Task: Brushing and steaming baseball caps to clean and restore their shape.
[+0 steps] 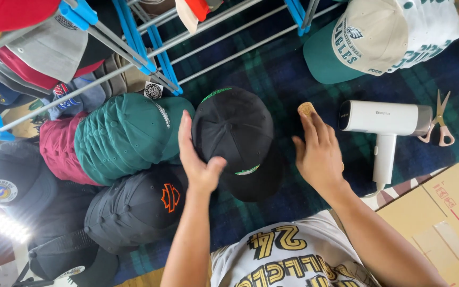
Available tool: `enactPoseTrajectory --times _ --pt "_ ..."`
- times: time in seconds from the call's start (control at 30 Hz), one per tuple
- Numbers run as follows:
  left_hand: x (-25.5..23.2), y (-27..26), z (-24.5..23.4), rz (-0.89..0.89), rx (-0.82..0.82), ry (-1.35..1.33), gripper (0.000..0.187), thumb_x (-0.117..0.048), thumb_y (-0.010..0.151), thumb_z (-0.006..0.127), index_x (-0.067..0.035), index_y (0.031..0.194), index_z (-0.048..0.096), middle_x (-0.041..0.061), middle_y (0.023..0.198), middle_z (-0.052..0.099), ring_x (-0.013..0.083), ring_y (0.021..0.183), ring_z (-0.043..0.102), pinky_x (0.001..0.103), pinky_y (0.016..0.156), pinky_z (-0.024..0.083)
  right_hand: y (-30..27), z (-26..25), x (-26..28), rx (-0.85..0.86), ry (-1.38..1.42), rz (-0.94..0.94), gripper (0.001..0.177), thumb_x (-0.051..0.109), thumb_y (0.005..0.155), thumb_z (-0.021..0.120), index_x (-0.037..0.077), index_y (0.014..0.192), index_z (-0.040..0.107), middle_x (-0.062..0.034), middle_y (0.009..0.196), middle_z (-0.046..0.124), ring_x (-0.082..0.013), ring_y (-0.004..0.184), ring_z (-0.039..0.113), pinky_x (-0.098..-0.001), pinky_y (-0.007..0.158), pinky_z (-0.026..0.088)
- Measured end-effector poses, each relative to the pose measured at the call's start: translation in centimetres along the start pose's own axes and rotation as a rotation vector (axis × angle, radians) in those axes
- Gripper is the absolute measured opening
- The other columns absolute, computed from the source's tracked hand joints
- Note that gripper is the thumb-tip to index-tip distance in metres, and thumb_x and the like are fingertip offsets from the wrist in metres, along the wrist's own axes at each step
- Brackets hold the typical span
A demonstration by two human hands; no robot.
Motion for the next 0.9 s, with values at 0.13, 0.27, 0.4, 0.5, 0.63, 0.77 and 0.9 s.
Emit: enactPoseTrajectory --times 0.13,0.27,0.4,0.5,0.63,0.77,0.9 --pt "-0.2 -4.1 1.5 -0.01 -0.051 0.046 0.147 -0.062 0.059 0.095 0.005 0.163 0.016 0.029 0.169 0.013 0.0385 0.157 0.015 0.048 0.128 0.009 -6.0 4.6 -4.0 0.302 -0.385 0.106 0.071 0.03 0.09 0.07 0.007 0.154 0.05 -0.0262 0.147 0.05 -0.0405 0.119 0.058 -0.0468 0.088 0.051" --pt "1.8 -6.3 1.9 -0.2 -0.04 0.006 0.163 -0.044 0.053 0.103 0.003 0.162 -0.008 0.029 0.164 0.024 0.0382 0.149 0.034 0.053 0.123 0.027 -5.1 4.2 -4.9 0.468 -0.178 0.274 0.07 0.01 0.095 0.056 0.013 0.163 0.036 -0.0208 0.124 0.06 -0.0404 0.109 0.062 -0.0453 0.082 0.056" --pt "4.1 -7.6 2.5 -0.31 0.0 -0.007 0.167 -0.038 0.053 0.104 0.0 0.161 -0.016 0.028 0.16 0.031 0.0375 0.143 0.042 0.053 0.119 0.034 0.7 -4.4 0.3 0.113 0.549 0.233 0.053 0.003 0.097 0.057 0.013 0.148 0.057 -0.0085 0.106 0.062 -0.0297 0.094 0.069 -0.0408 0.079 0.057" --pt "4.5 -7.9 2.8 -0.325 0.007 -0.023 0.165 -0.039 0.055 0.103 -0.002 0.162 -0.018 0.025 0.158 0.035 0.0348 0.141 0.046 0.052 0.118 0.037 2.9 -7.3 5.5 0.174 0.597 0.012 0.033 0.019 0.096 0.066 0.024 0.127 0.074 0.0073 0.093 0.074 -0.0156 0.078 0.073 -0.0272 0.067 0.059" --pt "4.3 -7.6 2.7 -0.319 0.004 -0.053 0.164 -0.036 0.055 0.104 -0.003 0.162 -0.016 0.025 0.159 0.033 0.0374 0.141 0.045 0.054 0.116 0.039 5.4 -7.1 7.0 0.101 0.355 -0.083 0.019 0.022 0.1 0.065 0.027 0.113 0.078 0.0021 0.078 0.065 -0.0206 0.069 0.07 -0.0317 0.06 0.056" --pt "4.5 -7.9 2.6 -0.32 0.001 -0.053 0.165 -0.037 0.054 0.104 -0.004 0.162 -0.016 0.025 0.161 0.03 0.0369 0.142 0.044 0.054 0.117 0.038 7.5 -2.9 2.1 0.127 0.642 0.204 0.026 0.014 0.103 0.068 0.018 0.127 0.075 -0.0071 0.102 0.078 -0.0232 0.088 0.074 -0.0349 0.077 0.059" --pt "4.6 -8.0 2.8 -0.332 0.006 -0.073 0.165 -0.039 0.054 0.103 -0.005 0.162 -0.017 0.025 0.161 0.029 0.0364 0.143 0.043 0.053 0.118 0.037 6.4 1.5 -2.3 0.366 0.61 0.48 0.028 0.023 0.107 0.063 0.028 0.132 0.073 -0.0002 0.074 0.071 -0.0166 0.075 0.07 -0.0357 0.075 0.057"
Point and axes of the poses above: each hand's wrist, its own y-axis towards the middle knuckle, its own z-axis out of the palm, x = y × z, the point moved 10 cm from there along y, towards the middle knuckle
